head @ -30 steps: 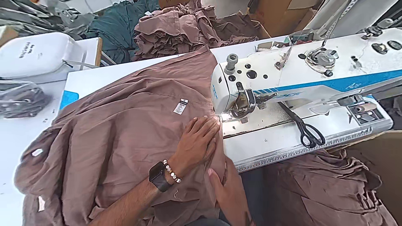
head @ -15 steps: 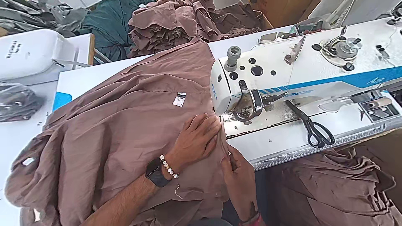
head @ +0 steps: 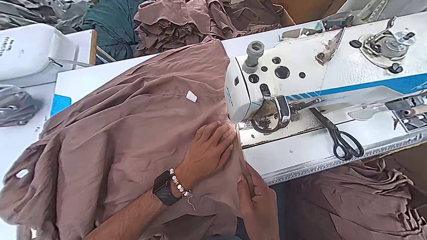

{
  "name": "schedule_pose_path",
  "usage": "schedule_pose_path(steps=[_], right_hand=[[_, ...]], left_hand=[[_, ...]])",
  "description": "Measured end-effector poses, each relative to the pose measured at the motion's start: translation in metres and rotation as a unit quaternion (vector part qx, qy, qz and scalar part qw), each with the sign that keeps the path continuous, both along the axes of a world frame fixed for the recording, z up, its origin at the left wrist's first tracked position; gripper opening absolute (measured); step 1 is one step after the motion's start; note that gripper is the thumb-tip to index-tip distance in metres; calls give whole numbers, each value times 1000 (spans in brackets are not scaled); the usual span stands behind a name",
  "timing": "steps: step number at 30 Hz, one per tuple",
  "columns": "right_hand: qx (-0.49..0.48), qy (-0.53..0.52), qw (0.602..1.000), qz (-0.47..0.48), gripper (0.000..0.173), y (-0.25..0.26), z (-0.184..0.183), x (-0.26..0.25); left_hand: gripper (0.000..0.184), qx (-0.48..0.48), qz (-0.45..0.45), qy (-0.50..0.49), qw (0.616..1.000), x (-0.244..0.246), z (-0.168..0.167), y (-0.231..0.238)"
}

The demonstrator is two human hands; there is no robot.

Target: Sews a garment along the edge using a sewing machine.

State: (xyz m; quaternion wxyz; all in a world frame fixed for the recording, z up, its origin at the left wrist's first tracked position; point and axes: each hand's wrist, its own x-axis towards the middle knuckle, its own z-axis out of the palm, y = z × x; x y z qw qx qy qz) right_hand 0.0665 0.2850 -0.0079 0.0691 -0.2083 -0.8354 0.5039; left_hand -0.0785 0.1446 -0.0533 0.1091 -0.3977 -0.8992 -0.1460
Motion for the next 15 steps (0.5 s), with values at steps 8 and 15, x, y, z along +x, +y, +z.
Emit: schedule_pose_path(steps=[8, 15], right_hand=[[50, -4, 999, -2, 42, 6, -8, -14], [85, 4, 996, 8, 41, 7, -11, -20]], left_hand=[[40, -3, 54, 13, 998, 21, 1, 12], [38, -15, 19, 38, 999, 9, 5, 9]])
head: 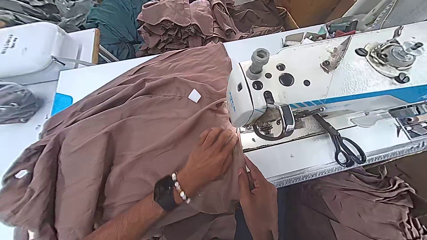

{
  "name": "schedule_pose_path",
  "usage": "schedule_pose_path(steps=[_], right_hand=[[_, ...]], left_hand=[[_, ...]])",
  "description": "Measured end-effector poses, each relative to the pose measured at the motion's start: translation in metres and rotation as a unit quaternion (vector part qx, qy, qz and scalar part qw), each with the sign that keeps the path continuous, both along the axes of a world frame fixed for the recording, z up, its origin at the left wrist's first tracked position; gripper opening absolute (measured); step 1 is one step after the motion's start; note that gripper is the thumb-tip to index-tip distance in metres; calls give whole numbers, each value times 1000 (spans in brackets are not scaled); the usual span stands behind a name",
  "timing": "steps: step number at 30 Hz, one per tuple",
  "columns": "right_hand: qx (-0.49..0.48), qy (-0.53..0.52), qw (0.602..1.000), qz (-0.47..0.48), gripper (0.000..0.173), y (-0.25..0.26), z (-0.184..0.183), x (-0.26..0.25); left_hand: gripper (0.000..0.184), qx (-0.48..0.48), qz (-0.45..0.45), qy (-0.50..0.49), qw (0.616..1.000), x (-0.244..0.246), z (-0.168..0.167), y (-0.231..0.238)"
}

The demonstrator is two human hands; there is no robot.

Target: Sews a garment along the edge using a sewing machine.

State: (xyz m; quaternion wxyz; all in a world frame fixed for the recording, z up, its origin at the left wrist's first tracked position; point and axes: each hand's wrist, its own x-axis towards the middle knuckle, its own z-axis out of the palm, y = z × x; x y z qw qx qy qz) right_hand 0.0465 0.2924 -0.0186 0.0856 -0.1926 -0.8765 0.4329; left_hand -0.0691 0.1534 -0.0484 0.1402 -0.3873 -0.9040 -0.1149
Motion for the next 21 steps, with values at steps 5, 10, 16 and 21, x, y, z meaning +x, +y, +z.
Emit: schedule_pose_path(steps=[5, 10, 16, 21], right_hand=[[31, 4, 999, 3, 40, 3, 1, -1], [55, 16, 998, 5, 39, 1, 1, -3], [61, 4, 998, 10, 41, 3, 0, -4], [61, 4, 998, 9, 41, 0, 0, -8]], left_hand=[[43, 12, 35, -30, 999, 11, -3, 2], [39, -4, 26, 3, 1000, 5, 0, 2], [41, 9, 26, -24, 999, 6, -2, 1], [41, -7, 43, -7, 999, 15, 0, 6]])
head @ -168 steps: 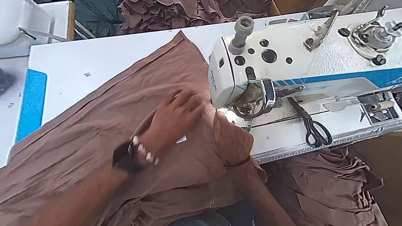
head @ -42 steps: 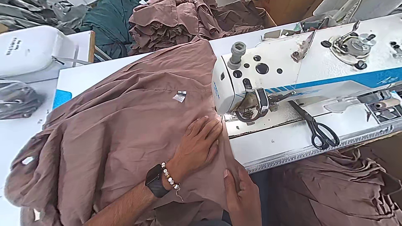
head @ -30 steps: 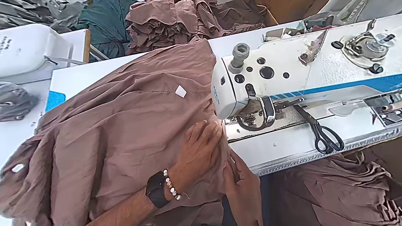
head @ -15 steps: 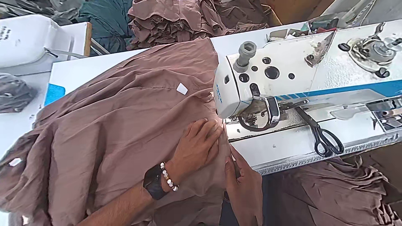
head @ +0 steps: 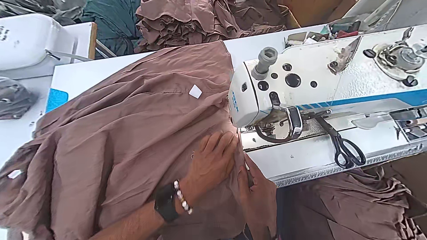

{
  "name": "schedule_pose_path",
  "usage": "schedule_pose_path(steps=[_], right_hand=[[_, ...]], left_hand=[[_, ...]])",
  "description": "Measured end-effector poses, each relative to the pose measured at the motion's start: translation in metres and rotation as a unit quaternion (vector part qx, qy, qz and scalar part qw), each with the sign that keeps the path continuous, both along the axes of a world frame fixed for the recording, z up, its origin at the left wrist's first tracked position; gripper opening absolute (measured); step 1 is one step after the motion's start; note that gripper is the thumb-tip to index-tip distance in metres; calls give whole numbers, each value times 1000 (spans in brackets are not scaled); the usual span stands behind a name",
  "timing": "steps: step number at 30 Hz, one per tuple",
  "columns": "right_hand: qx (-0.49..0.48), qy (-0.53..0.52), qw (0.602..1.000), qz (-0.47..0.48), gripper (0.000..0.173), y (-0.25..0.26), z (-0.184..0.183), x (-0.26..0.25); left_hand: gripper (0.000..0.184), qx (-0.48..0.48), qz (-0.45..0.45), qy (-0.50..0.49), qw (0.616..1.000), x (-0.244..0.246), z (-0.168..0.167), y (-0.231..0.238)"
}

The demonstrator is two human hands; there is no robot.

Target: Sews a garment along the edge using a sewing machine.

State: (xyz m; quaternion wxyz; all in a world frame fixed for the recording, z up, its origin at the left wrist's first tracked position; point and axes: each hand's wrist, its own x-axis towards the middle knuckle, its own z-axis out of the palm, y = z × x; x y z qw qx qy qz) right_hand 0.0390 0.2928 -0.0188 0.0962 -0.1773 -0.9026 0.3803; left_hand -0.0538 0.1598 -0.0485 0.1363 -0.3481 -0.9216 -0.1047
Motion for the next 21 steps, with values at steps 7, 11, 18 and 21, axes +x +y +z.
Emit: schedule_pose_path(steps=[7, 11, 18, 21], right_hand=[[-10, -7, 1000, 10, 43, 2, -3, -1], [0, -7, 1000, 9, 44, 2, -4, -5], [6, -15, 1000, 14, 44, 3, -1, -8], [-9, -20, 1000, 10, 44, 3, -1, -4]], left_hand=[[40, 21, -29, -18, 999, -10, -2, -7], [44, 13, 24, -38, 999, 8, -2, 2], [44, 4, 9, -27, 1000, 3, -1, 2], [45, 18, 2, -41, 999, 1, -4, -1]])
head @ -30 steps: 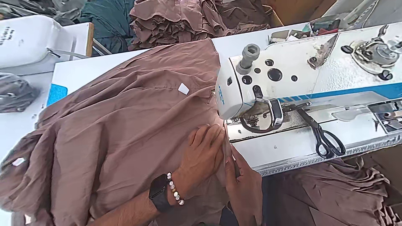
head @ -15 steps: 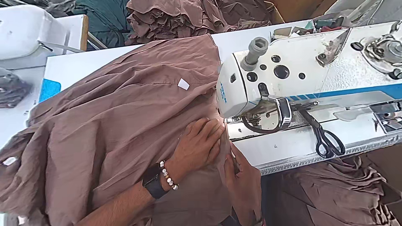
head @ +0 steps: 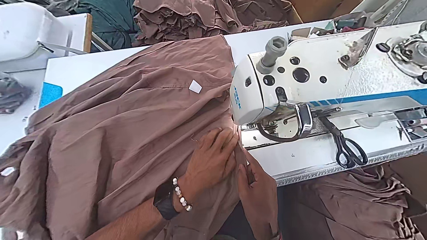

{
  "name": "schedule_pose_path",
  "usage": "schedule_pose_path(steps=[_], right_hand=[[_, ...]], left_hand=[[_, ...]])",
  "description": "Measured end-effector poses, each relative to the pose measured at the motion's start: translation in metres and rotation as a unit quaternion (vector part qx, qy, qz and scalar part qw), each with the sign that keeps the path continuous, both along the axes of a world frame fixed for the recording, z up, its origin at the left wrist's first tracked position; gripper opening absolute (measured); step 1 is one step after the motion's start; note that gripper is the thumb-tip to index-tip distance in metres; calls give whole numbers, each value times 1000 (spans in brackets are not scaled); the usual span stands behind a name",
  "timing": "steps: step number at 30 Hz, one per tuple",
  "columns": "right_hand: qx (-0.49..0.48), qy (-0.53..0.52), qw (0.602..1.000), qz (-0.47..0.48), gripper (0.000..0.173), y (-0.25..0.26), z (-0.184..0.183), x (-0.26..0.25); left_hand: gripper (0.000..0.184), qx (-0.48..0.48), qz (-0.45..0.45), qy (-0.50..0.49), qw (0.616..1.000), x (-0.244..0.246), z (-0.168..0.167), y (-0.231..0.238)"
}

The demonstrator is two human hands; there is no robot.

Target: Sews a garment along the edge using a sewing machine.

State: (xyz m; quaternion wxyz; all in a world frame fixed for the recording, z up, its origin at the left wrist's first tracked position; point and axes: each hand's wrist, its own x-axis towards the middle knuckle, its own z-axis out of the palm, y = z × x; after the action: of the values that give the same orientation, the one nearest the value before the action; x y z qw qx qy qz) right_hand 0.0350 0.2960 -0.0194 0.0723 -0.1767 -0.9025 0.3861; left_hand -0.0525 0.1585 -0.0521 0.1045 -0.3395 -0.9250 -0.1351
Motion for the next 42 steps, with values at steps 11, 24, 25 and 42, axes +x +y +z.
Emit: schedule_pose_path(steps=[11, 24, 25, 42], right_hand=[[-13, 5, 1000, 10, 45, -4, 12, 13], [193, -12, 975, 110, 41, 12, 51, -45], [178, -19, 977, 112, 42, 14, 45, -52], [96, -56, 955, 274, 18, 58, 22, 72]], left_hand=[[41, 5, -38, -3, 999, -14, 1, -9], [26, 76, -289, 94, 950, -95, 11, -19], [24, 76, -274, 87, 955, -92, 11, -19], [41, 36, -182, -43, 982, -22, -2, -35]])
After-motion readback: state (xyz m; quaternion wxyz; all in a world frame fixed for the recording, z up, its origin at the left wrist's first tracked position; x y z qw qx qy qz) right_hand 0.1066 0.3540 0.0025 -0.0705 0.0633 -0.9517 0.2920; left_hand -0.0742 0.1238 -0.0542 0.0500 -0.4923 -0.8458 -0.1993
